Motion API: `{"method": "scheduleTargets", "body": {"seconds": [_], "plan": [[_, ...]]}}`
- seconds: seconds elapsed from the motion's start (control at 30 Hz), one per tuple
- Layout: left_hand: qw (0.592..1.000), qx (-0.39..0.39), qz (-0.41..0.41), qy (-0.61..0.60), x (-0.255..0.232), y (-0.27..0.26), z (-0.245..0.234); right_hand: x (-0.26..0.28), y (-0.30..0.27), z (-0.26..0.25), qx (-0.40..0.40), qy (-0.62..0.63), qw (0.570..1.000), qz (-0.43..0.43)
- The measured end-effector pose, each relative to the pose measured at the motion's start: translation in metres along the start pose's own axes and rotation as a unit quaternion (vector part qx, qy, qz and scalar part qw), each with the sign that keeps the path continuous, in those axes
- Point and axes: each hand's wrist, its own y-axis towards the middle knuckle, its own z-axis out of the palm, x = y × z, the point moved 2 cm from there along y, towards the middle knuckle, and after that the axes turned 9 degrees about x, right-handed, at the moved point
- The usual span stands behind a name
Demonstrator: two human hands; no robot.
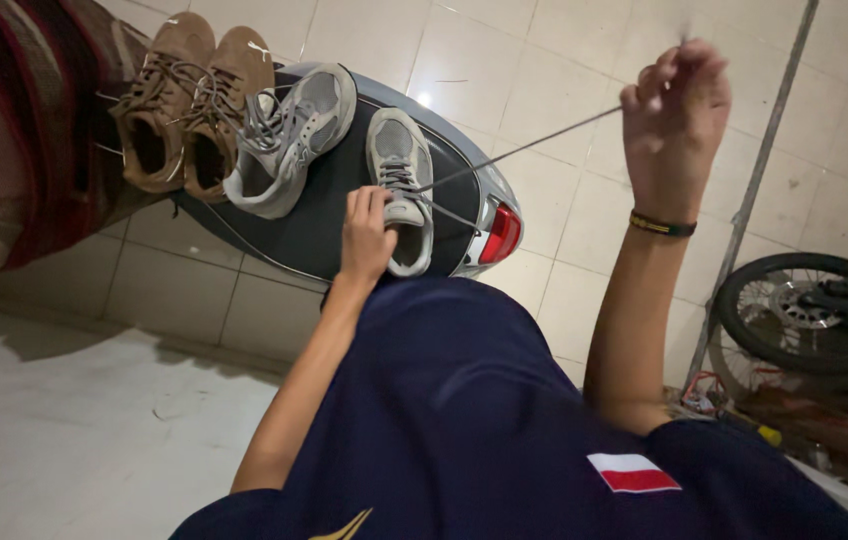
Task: The person removes the laces from a pair of gray sneakers placed on a scooter seat, then re-laces each shoe by threading the laces through the eyelets and tying them. The task is performed by hand without tools.
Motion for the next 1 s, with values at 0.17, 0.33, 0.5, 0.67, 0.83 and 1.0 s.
{"method": "scheduleTargets", "body": {"seconds": [0.17, 0.33, 0.5, 0.67, 0.83, 1.0], "plan": [[1.000, 0.006, -0.002, 0.002, 0.004, 0.004, -0.002, -0.016, 0.022, 0.015, -0.037, -0.166, 0.985, -0.001], [0.999, 0.018, 0.006, 0.048, 0.009, 0.007, -0.002, -0.082, 0.015, 0.041, 0.025, -0.334, 0.929, 0.154], [1.000, 0.013, -0.005, 0.019, 0.009, 0.010, -0.001, -0.159, -0.010, 0.073, 0.182, -0.477, 0.840, 0.185], [1.000, 0.006, -0.018, -0.008, 0.009, 0.009, -0.001, -0.191, -0.027, 0.070, 0.214, -0.529, 0.789, 0.229], [0.999, 0.005, -0.020, -0.035, 0.013, 0.009, -0.001, -0.205, -0.031, 0.066, 0.227, -0.574, 0.746, 0.251], [0.998, 0.001, -0.002, -0.056, 0.018, 0.012, -0.002, -0.217, -0.031, 0.063, 0.240, -0.598, 0.723, 0.249]]}}
